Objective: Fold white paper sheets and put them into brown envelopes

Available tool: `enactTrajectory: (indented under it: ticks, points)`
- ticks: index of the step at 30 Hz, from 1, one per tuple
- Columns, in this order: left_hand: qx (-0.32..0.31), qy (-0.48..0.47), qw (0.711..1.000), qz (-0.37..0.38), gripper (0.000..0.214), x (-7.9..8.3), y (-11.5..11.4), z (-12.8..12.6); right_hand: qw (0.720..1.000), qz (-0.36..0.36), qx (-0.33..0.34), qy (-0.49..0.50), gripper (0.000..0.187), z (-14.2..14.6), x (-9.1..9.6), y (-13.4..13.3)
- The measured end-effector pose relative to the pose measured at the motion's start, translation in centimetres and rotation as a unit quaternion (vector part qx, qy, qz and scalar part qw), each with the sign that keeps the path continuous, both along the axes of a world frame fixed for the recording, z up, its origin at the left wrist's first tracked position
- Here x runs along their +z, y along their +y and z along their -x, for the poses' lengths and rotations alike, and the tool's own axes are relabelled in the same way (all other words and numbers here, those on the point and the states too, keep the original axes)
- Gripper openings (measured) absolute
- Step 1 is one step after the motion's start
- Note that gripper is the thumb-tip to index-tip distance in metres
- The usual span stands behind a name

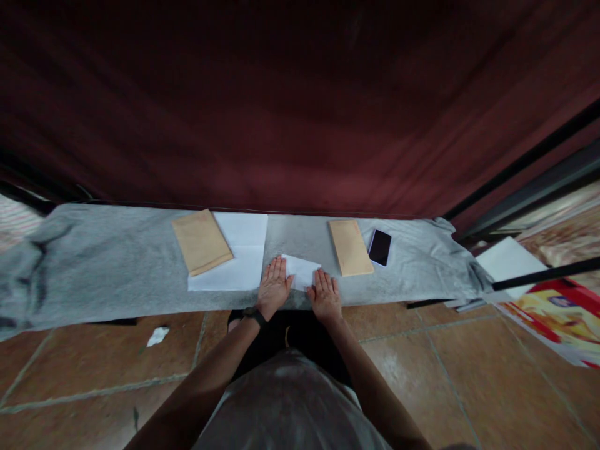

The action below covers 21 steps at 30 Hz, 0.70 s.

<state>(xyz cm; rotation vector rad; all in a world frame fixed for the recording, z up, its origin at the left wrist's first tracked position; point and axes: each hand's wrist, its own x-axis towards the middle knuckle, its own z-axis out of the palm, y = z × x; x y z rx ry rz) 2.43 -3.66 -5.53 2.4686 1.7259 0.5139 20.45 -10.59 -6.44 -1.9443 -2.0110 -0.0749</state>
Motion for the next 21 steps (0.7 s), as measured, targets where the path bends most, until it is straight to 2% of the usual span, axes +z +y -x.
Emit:
enactTrajectory:
  ticks: [5,10,15,21]
  points:
    - [0.023,0.019,0.999,0.012,0.061,0.0,-2.3,-0.5,1.000,-0.025,0.000,0.002,0.055,0.3,0.0,0.0]
    - [-0.017,0.032,0.999,0.008,0.056,0.5,-4.3,-0.4,1.000,-0.031,0.003,-0.004,0.055,0.3,0.0,-0.2]
    - [-0.031,0.032,0.999,0.008,0.061,0.6,-4.6,0.4,0.999,-0.039,0.008,-0.001,0.055,0.2,-0.1,-0.2]
    - [-0.019,0.026,0.999,0.006,0.064,0.3,-5.0,0.7,0.999,-0.037,0.007,0.001,0.053,0.2,-0.5,-0.4]
